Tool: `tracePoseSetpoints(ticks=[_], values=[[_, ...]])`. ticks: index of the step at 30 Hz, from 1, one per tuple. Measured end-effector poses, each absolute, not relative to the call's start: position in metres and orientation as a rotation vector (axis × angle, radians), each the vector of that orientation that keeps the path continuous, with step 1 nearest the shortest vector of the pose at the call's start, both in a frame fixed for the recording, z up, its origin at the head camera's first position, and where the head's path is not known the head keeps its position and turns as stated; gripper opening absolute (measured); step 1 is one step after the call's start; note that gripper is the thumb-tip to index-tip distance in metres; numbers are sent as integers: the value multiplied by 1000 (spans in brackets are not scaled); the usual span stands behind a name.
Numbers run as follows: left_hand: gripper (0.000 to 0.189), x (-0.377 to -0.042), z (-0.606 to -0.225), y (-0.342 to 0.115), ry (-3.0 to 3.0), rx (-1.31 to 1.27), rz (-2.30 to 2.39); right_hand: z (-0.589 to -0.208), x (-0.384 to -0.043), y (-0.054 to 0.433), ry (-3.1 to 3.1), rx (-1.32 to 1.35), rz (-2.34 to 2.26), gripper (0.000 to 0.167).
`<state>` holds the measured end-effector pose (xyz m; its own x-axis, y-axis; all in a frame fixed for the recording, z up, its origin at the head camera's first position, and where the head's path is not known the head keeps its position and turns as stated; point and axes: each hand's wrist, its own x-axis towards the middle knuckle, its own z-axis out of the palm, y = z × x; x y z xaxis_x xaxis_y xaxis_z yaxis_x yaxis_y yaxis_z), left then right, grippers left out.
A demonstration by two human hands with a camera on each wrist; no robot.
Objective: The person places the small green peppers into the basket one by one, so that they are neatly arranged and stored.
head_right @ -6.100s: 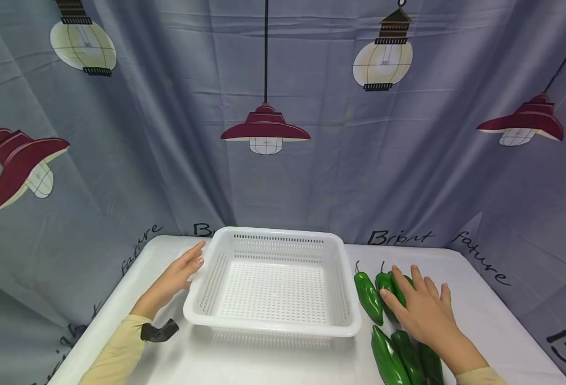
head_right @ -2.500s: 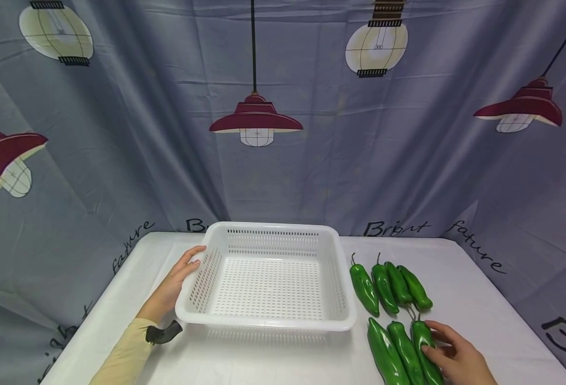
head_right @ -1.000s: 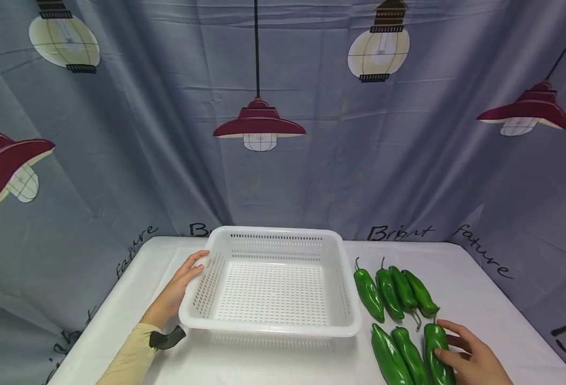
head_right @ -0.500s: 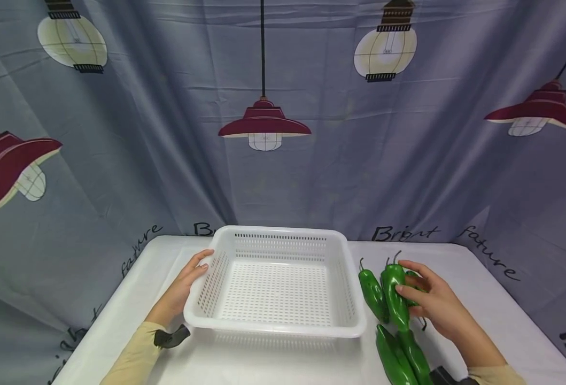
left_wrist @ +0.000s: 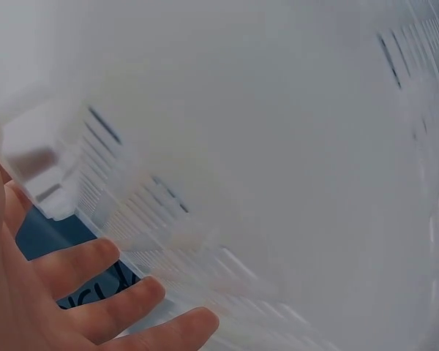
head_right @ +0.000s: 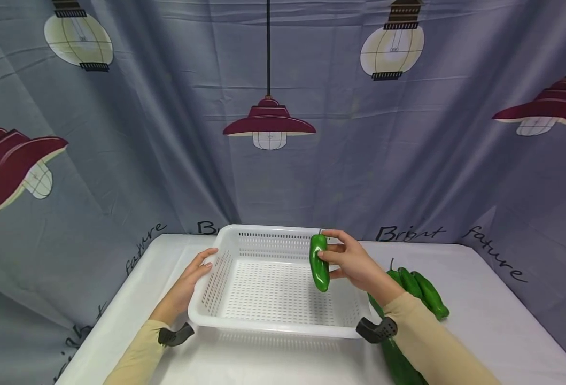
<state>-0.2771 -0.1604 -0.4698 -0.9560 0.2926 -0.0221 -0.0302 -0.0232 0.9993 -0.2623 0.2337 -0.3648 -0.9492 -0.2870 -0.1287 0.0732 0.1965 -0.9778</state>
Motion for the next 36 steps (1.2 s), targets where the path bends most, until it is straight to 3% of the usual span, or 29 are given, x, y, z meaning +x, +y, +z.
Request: tracePoseSetpoints(ticks=[15, 36], values=[[46, -276, -473, -159, 2061, 254, 2081, -381, -308, 141, 2135, -97, -1810, 63], [47, -276, -472, -162, 2062, 298, 2085, -409, -317, 68, 2155, -109, -1603, 54]])
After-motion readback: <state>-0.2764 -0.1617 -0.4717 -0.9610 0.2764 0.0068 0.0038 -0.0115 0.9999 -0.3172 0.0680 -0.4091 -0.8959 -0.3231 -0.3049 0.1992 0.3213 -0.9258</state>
